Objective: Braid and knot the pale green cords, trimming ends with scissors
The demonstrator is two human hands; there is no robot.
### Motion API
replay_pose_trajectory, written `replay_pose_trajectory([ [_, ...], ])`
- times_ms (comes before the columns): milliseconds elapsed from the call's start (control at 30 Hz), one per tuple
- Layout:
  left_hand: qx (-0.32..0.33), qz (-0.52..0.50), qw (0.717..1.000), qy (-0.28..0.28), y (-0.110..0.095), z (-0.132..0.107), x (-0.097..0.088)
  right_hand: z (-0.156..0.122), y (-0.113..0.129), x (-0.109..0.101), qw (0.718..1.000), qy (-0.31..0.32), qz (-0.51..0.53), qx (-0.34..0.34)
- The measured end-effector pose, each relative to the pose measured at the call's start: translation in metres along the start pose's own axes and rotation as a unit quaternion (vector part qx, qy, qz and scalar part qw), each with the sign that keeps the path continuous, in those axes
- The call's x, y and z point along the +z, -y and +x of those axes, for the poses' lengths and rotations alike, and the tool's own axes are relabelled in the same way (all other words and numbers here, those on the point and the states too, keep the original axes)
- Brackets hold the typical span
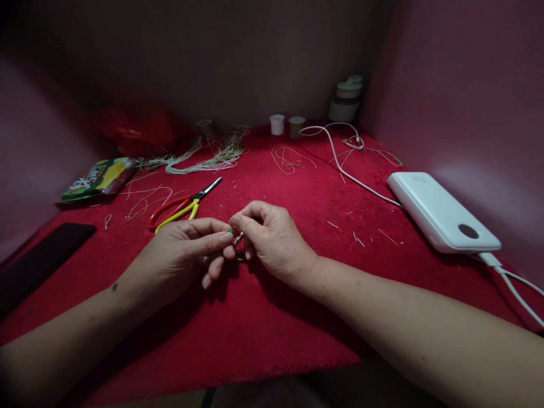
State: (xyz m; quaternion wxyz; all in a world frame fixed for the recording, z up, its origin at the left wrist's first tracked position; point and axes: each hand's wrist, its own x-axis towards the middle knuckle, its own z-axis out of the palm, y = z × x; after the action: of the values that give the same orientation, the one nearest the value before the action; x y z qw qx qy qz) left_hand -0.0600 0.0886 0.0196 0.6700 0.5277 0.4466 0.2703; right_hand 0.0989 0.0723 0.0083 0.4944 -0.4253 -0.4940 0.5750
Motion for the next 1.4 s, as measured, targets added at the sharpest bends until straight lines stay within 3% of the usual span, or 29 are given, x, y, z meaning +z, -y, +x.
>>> replay_pose_trajectory([
  [567,-0.001,0.003,1.000,0.003,-0.002,-0.001,0.002,0.001,-0.002,0.000,1.000,0.005,0.003,0.012],
  [867,-0.004,-0.012,1.000,0.009,-0.001,-0.003,0.006,-0.001,-0.005,0.002,0.999,-0.002,0.044,0.014],
  [1200,-0.001,-0.024,0.999,0.023,0.000,-0.004,0.008,0.000,-0.011,0.002,0.987,0.030,0.147,0.053],
  [1400,-0.024,-0.039,0.998,0.052,0.000,-0.002,0.002,0.003,-0.008,-0.003,0.991,0.040,0.118,0.045],
])
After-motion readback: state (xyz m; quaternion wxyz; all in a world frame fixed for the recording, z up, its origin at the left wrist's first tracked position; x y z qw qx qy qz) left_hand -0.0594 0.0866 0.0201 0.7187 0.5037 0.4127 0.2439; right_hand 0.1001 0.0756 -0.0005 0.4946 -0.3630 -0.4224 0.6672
